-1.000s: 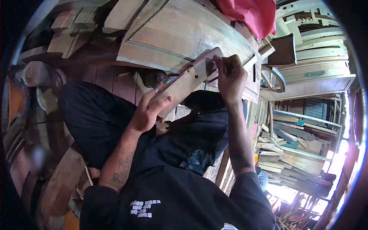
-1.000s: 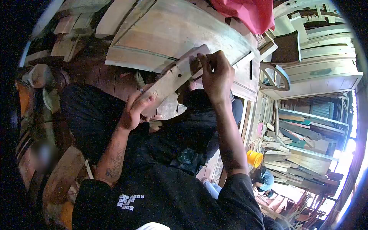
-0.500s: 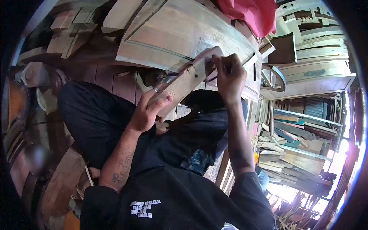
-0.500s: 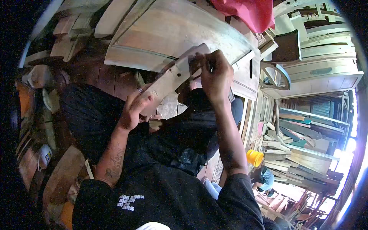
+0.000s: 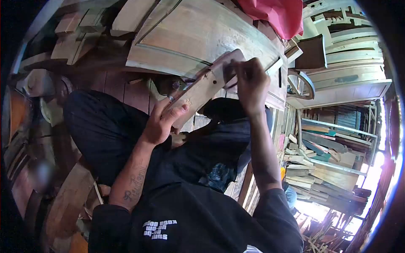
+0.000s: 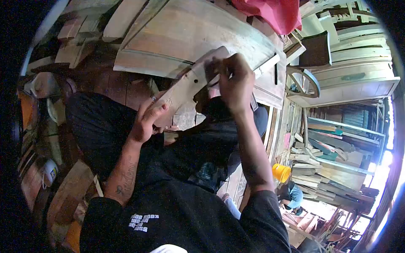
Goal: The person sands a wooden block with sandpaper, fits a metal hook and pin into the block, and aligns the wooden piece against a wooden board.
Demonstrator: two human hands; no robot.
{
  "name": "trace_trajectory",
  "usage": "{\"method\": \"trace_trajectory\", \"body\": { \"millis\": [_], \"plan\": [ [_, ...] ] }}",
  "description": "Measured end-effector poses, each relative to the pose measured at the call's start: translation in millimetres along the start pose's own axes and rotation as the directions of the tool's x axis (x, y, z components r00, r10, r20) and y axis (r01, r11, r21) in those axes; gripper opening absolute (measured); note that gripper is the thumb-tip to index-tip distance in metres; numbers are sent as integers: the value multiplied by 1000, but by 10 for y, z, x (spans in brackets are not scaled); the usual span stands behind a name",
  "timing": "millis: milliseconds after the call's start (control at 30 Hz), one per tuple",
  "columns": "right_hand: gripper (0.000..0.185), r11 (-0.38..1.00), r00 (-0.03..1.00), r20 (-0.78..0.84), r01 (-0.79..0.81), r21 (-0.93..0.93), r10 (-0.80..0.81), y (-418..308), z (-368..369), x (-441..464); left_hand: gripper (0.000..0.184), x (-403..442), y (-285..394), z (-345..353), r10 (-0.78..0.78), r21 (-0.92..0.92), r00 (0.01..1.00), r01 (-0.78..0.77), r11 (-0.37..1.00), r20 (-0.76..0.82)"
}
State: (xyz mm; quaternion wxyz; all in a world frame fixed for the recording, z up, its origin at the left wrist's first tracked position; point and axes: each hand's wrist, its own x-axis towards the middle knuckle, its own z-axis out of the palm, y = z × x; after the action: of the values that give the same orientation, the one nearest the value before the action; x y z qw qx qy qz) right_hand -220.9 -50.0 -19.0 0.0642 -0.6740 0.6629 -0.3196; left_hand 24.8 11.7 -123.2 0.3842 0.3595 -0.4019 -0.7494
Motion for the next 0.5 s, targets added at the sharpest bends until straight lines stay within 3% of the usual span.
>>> {"method": "trace_trajectory", "body": {
  "millis": [67,100,133,167,200,233,300,333,367,433,467,500],
  "plan": [
    [26,986,985,-34,-169,-11,168,-77,-10,32,59,-12,-98,-13,-24,-8,999,24,1000,-46],
    [26,986,986,-33,-164,-7,163,-117,-5,-23,56,13,-166,-19,157,155,986,-147,977,-55],
    [26,999,999,19,-49,-21,50,-142,-4,-90,53,32,-228,-26,330,311,944,-305,900,-30],
    [25,997,996,68,65,-33,-62,-137,-1,-121,53,41,-282,-51,333,313,942,-309,898,-26],
    [23,996,994,91,70,-62,-64,-56,-11,-98,53,33,-132,-12,224,173,973,-212,962,-51],
    [23,996,998,61,22,83,-27,-10,12,-24,54,4,-39,22,101,25,993,-100,995,-61],
    [25,972,972,-38,-233,-1,233,-60,-56,144,54,-22,15,44,53,-14,998,-53,998,-46],
    [27,973,972,-49,-233,-9,232,-72,-54,149,54,-17,34,37,18,-47,999,-20,999,-33],
    [27,973,972,-50,-229,-6,228,-84,-53,100,54,-11,24,23,22,-45,999,-23,999,-35],
    [27,998,999,47,8,-64,-5,-84,-57,-17,52,27,-46,-7,121,66,992,-119,991,-34],
    [26,992,998,52,53,-115,-47,-59,-82,5,52,41,-89,-24,120,65,992,-118,991,-30],
    [26,994,996,48,-74,82,70,-26,-97,52,51,35,-137,-38,91,36,995,-90,995,-33]
  ]
}}
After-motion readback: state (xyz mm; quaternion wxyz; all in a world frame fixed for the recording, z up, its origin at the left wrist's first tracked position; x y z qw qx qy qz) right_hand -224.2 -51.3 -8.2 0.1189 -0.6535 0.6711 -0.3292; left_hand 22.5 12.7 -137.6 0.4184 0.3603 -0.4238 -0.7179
